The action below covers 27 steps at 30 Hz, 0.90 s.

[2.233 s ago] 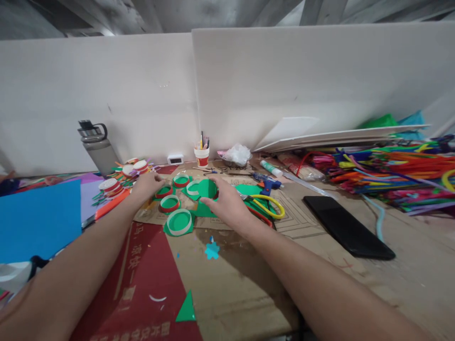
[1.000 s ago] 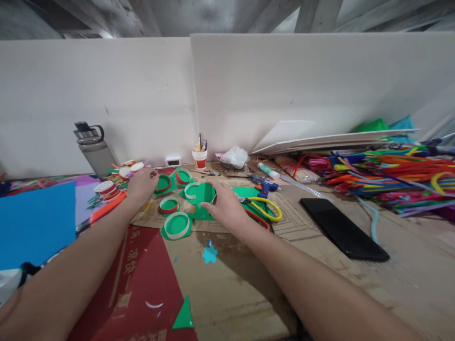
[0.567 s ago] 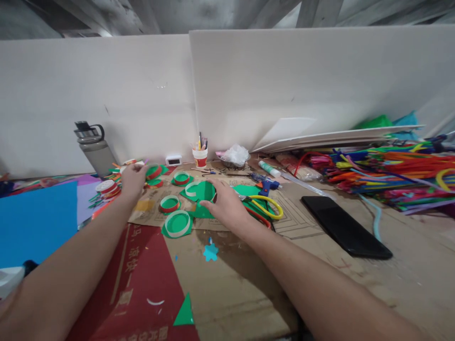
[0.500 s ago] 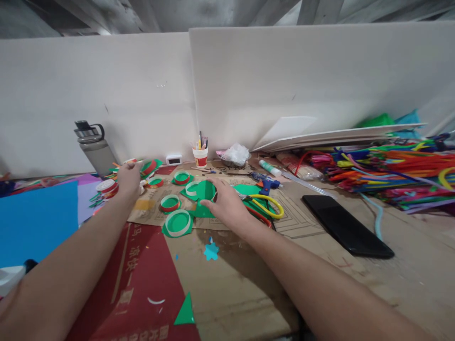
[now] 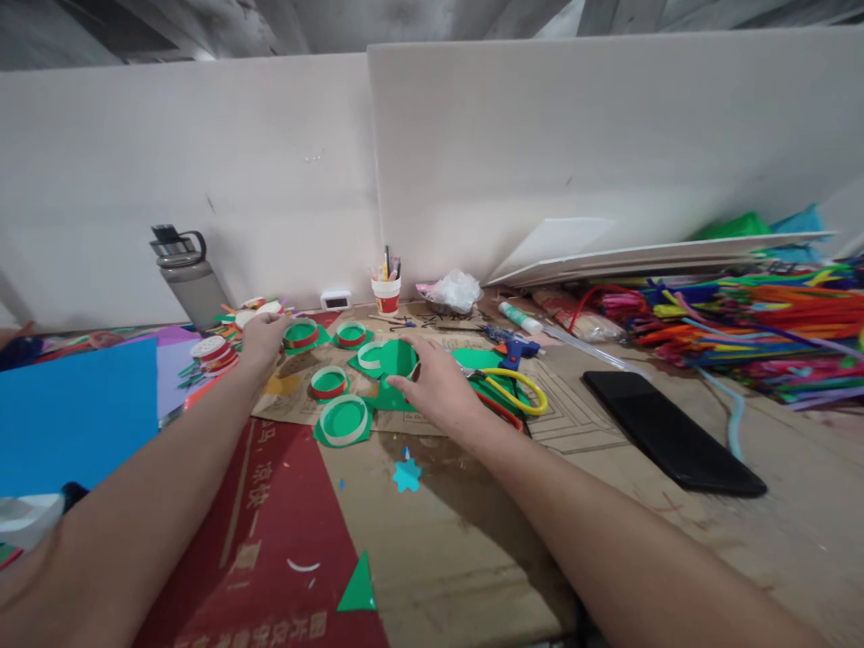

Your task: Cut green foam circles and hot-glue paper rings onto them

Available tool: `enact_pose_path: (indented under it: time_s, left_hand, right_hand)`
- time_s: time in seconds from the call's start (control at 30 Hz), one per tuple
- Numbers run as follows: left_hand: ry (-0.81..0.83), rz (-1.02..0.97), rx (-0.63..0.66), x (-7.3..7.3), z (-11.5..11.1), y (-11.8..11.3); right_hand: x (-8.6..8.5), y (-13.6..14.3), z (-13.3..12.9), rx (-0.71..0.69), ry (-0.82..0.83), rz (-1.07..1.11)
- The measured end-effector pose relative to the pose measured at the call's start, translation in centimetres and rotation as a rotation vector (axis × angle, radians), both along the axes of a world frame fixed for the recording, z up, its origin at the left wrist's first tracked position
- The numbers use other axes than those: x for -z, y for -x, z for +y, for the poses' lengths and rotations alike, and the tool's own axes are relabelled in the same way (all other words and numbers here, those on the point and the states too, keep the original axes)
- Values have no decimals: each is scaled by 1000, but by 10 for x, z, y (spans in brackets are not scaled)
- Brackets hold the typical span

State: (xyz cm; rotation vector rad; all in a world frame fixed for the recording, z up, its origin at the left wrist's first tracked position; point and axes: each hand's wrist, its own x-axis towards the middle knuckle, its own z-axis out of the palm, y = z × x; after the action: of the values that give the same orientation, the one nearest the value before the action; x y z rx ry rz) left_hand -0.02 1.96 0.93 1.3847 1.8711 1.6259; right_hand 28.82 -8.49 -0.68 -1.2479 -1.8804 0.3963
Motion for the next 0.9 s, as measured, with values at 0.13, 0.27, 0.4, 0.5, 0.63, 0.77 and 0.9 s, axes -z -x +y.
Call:
enact_pose_path:
  time_s: [0.13,0.27,0.4,0.5,0.63,0.77,0.9]
  left_hand:
    - [38,211,69,4,-2,-1]
    - [68,380,113,5,-6,-5]
    - [87,501,135,4,-12,-9]
    - [96,568,143,4,-15,-12]
    - [86,564,33,3,-15,-10]
    - [29,441,-67,2,-12,-2]
    - [10,392,-87,5,-8,2]
  right_hand:
    - [0,0,0,-11,-11,-2]
    - [-1,1,0,10,8,-12]
    - [-1,1,1,18,4,-20]
    - [0,1,1,18,-1,-26]
    - [1,1,1,20,30,-30]
    - [0,2,0,33,15,-36]
    - [-2,3,-1,32,17,-30]
